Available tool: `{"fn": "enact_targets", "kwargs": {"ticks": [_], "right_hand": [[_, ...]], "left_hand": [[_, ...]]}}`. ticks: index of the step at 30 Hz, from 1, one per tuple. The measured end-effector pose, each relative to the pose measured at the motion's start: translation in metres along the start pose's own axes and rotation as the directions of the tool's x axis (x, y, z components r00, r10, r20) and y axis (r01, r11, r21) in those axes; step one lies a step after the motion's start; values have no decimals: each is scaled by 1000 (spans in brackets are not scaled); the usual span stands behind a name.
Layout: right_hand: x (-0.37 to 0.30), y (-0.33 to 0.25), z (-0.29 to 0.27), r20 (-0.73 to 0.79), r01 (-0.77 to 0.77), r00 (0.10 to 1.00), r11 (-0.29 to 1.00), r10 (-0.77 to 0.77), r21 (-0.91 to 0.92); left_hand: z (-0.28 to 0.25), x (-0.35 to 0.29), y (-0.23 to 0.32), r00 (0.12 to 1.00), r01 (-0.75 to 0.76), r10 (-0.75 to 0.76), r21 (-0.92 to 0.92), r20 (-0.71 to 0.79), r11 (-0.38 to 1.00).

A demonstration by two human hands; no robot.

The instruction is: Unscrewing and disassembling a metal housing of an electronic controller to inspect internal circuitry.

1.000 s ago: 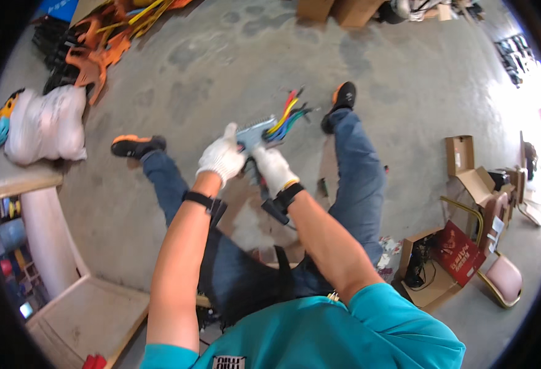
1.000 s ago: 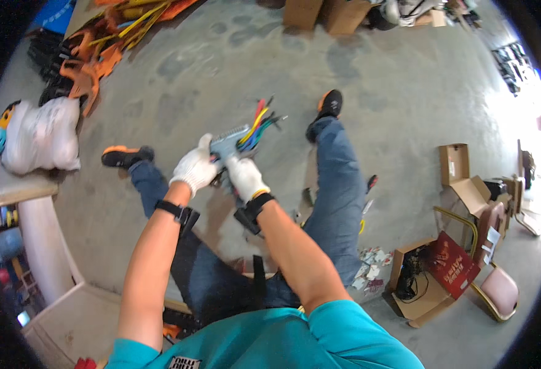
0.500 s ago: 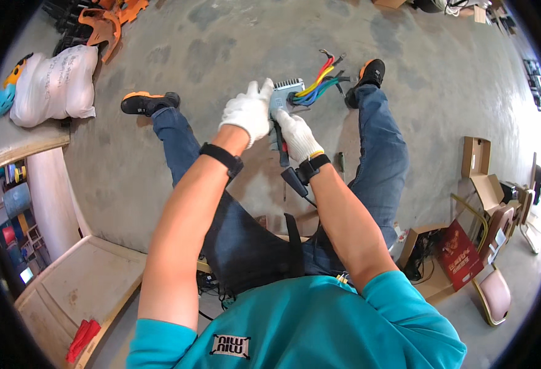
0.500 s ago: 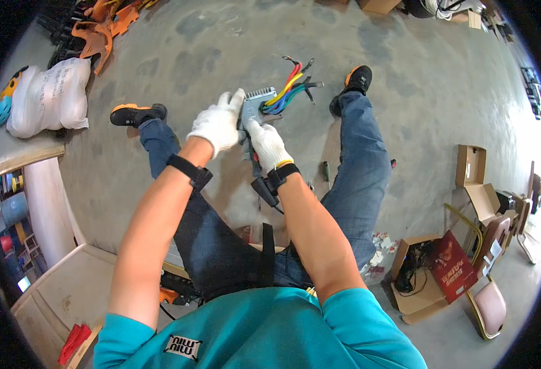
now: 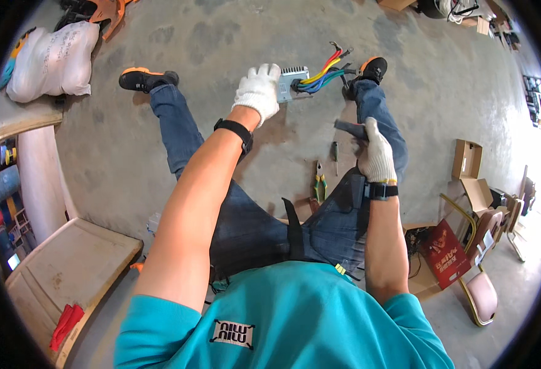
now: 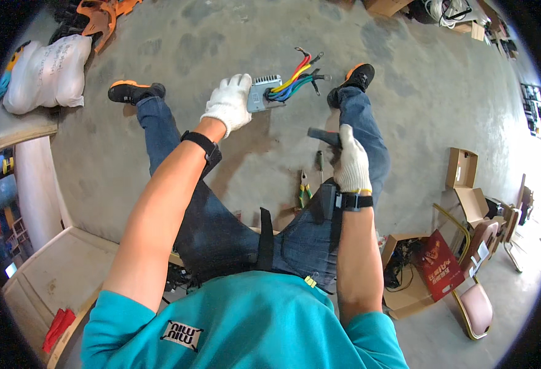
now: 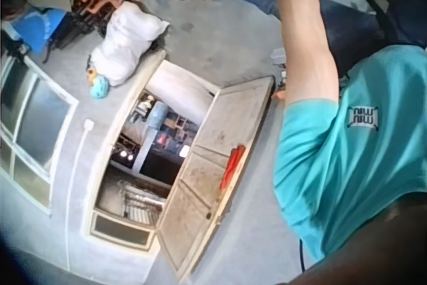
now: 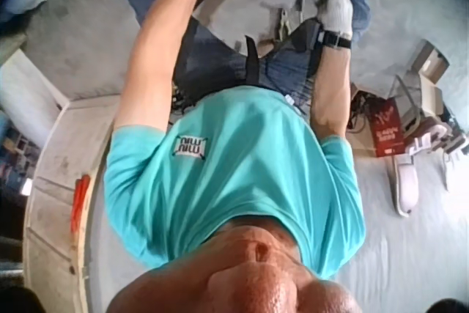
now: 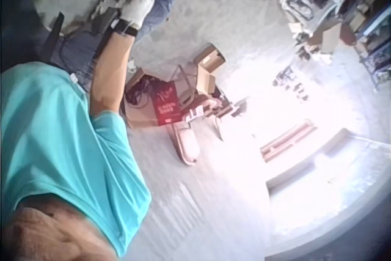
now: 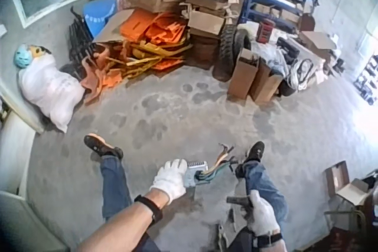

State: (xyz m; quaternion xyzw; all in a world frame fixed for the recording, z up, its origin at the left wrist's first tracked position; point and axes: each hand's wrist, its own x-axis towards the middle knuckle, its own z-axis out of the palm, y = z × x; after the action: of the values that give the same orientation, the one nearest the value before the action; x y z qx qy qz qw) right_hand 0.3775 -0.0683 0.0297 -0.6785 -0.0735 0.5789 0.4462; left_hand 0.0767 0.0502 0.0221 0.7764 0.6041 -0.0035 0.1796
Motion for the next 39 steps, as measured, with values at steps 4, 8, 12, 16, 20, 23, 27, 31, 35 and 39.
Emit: {"fn": "enact_targets", "kwargs": {"ticks": [4, 8, 12, 16, 20, 23, 27, 31, 35, 39], "right_hand": [[-43, -14, -10, 3, 18, 1000, 999, -18, 37], [-63, -15, -12, 65, -67, 996, 989, 59, 132], [-79, -23, -9, 139, -180, 978, 964, 155, 193], [-98, -24, 1, 301, -279, 931, 935, 207, 221], [-106, -23, 3, 326, -222, 929, 968, 175, 115], [-104, -45, -11, 342, -58, 934, 987, 108, -152], [-111, -100, -38, 313, 188, 947, 677, 66, -712], [-118, -91, -40, 240, 174, 971, 718, -10, -674], [-99, -14, -6, 213, 92, 977, 939, -21, -330], [-74, 32, 30, 200, 77, 978, 992, -56, -98]], "left_hand": [[-1, -3, -3, 993, 51, -49, -19, 112, 999], [-2, -10, 1, 993, 71, -70, -8, 96, 997], [-3, -11, 5, 988, 66, -67, 14, 137, 998], [-1, -13, 5, 990, 81, -77, -23, 118, 996], [5, -19, 2, 998, 50, -50, -5, 43, 999], [11, -20, 4, 999, 30, -29, -16, 15, 999], [13, -21, 8, 999, 36, -34, -49, 34, 998], [10, -22, 9, 996, 58, -54, -47, 68, 997], [10, -24, 9, 998, 54, -52, -39, 45, 998], [11, -24, 10, 998, 52, -51, -25, 41, 998]]}}
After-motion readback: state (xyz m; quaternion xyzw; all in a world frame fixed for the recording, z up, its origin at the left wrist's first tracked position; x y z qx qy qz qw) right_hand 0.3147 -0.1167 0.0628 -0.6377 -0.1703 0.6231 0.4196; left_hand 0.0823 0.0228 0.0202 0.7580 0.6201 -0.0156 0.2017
